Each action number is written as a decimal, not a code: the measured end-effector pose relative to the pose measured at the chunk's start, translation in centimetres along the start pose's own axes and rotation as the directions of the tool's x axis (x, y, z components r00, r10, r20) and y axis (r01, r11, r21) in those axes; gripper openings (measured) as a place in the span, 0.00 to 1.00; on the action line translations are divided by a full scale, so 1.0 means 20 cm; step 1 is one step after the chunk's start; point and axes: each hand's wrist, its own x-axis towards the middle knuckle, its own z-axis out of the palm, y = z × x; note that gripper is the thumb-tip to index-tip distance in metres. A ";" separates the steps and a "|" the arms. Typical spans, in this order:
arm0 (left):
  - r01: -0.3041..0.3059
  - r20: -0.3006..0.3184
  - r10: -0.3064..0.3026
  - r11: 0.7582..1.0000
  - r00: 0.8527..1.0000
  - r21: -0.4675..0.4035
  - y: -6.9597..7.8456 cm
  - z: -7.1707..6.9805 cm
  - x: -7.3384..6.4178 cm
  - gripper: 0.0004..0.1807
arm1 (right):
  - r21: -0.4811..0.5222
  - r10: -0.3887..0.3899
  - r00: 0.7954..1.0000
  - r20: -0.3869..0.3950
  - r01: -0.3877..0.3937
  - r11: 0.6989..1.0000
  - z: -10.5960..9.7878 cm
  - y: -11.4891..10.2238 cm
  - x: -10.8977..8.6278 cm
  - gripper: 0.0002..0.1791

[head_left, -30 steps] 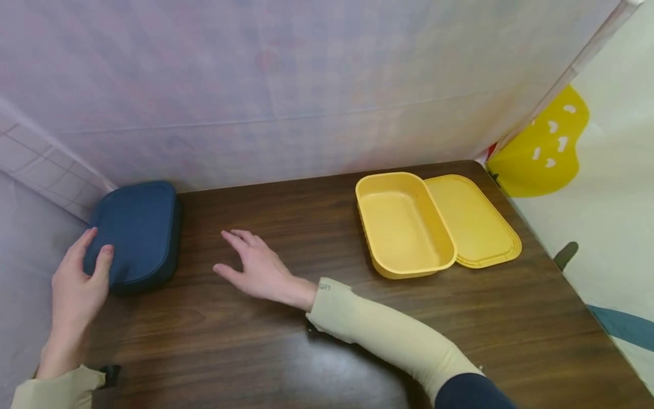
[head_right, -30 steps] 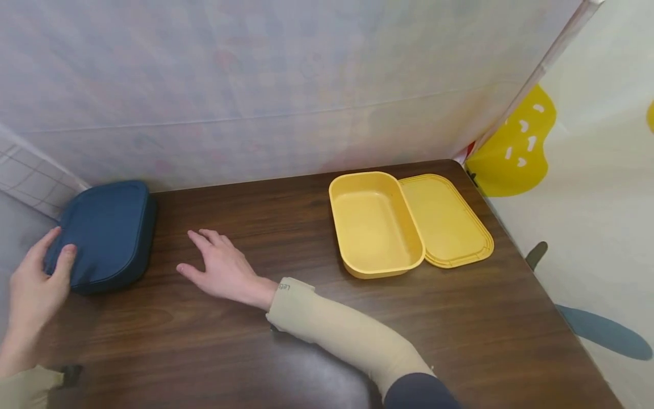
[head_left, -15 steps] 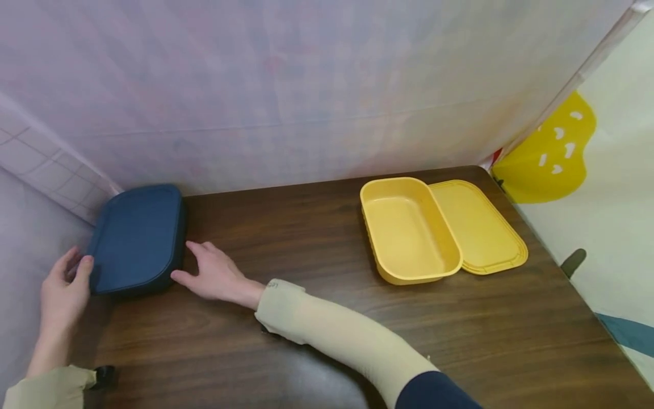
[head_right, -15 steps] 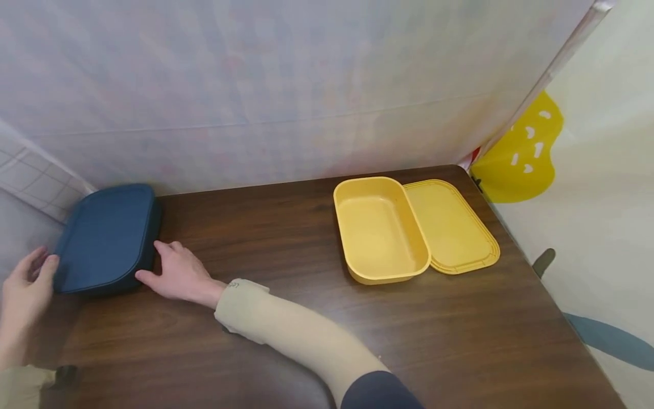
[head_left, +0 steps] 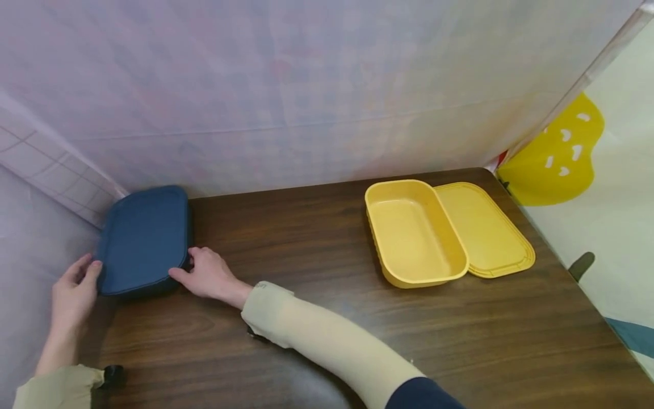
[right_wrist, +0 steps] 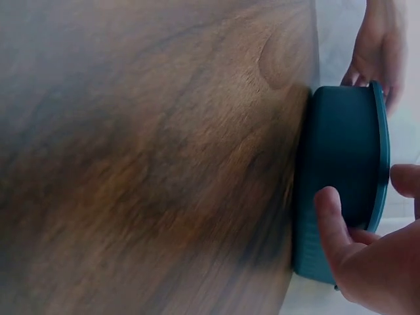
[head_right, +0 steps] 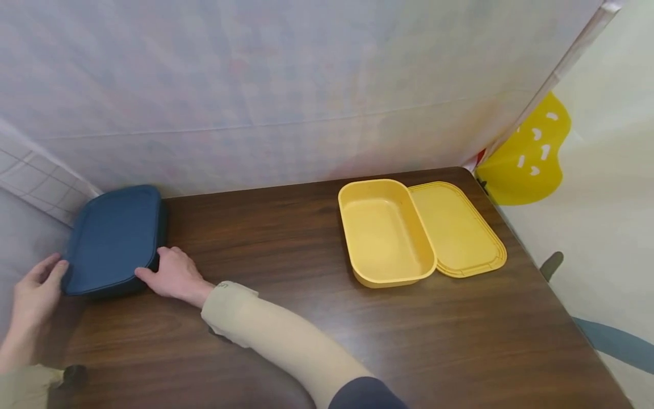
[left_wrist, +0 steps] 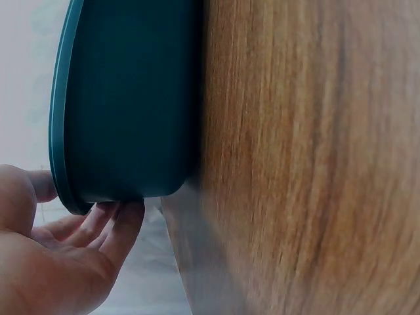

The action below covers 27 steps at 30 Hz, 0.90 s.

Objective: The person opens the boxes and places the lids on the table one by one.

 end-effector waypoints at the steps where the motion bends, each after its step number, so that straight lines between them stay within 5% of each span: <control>1: 0.002 0.001 -0.002 1.000 1.000 0.000 0.00 0.01 0.00 0.33 | -0.003 0.004 1.000 -0.004 -0.004 1.000 0.00 0.00 0.00 0.32; 7: 0.001 0.020 -0.001 1.000 1.000 0.000 0.02 0.05 -0.02 0.33 | 0.038 0.039 0.999 -0.030 -0.038 0.999 -0.04 0.05 -0.03 0.28; 12: -0.082 0.059 0.080 0.996 0.995 0.025 0.01 0.07 -0.05 0.33 | 0.117 0.062 0.996 -0.057 -0.055 0.992 -0.11 0.12 -0.06 0.23; 17: -0.192 0.120 0.188 0.981 0.975 0.018 0.03 0.12 -0.10 0.34 | 0.135 0.083 0.995 -0.057 -0.075 0.988 -0.20 0.18 -0.10 0.21; 27: -0.269 0.243 0.265 0.963 0.933 -0.017 0.09 0.26 -0.22 0.35 | 0.230 0.121 0.992 -0.040 -0.109 0.967 -0.40 0.31 -0.24 0.28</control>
